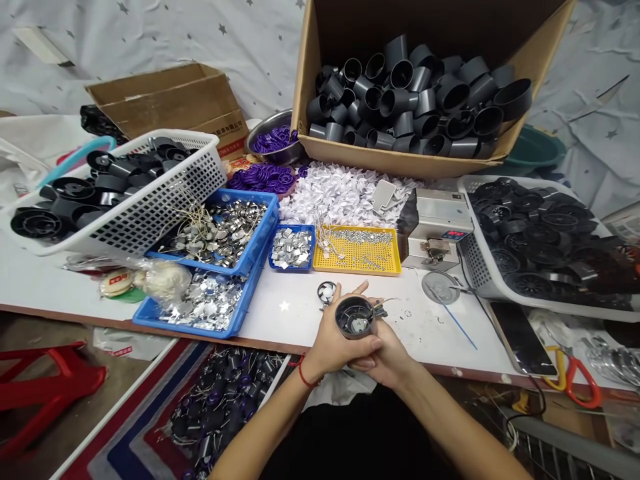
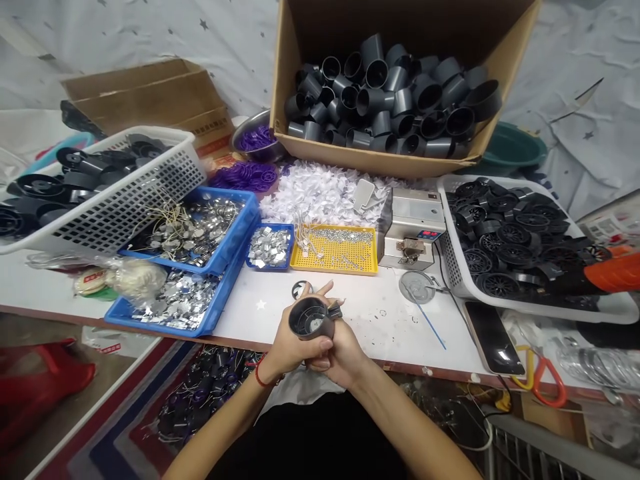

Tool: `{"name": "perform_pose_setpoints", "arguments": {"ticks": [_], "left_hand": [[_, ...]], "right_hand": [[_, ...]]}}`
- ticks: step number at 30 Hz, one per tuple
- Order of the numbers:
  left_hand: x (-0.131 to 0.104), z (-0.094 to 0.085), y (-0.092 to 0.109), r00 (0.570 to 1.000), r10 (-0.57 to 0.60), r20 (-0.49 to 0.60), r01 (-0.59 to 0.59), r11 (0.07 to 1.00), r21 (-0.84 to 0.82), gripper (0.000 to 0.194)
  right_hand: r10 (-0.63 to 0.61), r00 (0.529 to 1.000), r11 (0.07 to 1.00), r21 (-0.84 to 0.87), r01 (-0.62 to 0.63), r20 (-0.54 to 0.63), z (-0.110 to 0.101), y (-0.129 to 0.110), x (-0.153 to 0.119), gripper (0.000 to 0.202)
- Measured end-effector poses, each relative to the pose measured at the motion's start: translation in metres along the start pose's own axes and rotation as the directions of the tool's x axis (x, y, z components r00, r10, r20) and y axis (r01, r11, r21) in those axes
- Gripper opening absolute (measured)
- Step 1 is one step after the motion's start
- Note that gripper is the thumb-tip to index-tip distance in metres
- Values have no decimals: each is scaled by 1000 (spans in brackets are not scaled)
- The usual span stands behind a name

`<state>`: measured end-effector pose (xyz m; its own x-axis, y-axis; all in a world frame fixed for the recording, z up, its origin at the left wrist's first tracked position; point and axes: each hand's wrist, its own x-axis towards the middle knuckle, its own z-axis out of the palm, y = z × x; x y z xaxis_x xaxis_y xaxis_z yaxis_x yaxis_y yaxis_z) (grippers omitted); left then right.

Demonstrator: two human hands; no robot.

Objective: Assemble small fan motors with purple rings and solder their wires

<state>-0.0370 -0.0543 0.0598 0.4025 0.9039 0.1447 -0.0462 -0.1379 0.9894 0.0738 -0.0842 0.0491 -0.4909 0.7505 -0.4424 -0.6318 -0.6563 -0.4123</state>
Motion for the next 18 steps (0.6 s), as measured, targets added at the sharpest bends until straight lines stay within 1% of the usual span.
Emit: {"name": "perform_pose_setpoints", "arguments": {"ticks": [2,4,6,7,9,10,11,12,13,14,15,16,17,18], "left_hand": [[0,1,-3,1000,3,19,-3,1000,7,57],[0,2,-6,1000,-3,9,3,1000,21,57],[-3,3,-9,1000,-8,-14,9,998,55,57],[-5,4,-10,999,0,-34,3,995,99,59],[-11,4,-10,992,67,-106,-37,964,262,69],[-14,4,-9,981,125,-146,-61,924,378,71],[-17,3,-9,967,190,-167,-82,859,506,66],[-19,2,-10,956,251,-155,-100,769,631,53],[-21,1,-12,950,295,-106,-122,660,741,36],[-23,0,-15,948,316,-34,-150,540,828,24],[-25,-1,-21,949,312,43,-179,423,888,22],[-27,-1,-28,948,296,113,-210,322,923,25],[-30,0,-37,945,280,172,-243,245,939,26],[-35,2,-48,940,263,218,-273,193,942,26]], "right_hand": [[32,999,999,0,-32,-11,2,2,1,35],[26,998,1000,-11,-27,-48,2,3,3,38],[-37,990,998,-48,31,-139,-3,2,6,42],[-86,975,993,-93,69,-203,-7,0,7,45],[-191,930,958,-267,107,-314,-20,-7,8,52],[-230,913,919,-384,90,-336,-27,-13,7,57],[-248,911,859,-510,50,-329,-34,-20,6,62],[-242,921,776,-630,-4,-304,-41,-28,4,65],[-239,929,672,-738,-51,-282,-45,-35,2,66],[-257,929,542,-835,-89,-266,-48,-42,1,63],[-304,918,380,-916,-129,-255,-48,-47,1,58],[-378,893,189,-964,-185,-245,-47,-50,2,51],[-464,856,-8,-965,-262,-229,-45,-50,5,45],[-535,821,-189,-920,-344,-197,-42,-48,9,40]]}}
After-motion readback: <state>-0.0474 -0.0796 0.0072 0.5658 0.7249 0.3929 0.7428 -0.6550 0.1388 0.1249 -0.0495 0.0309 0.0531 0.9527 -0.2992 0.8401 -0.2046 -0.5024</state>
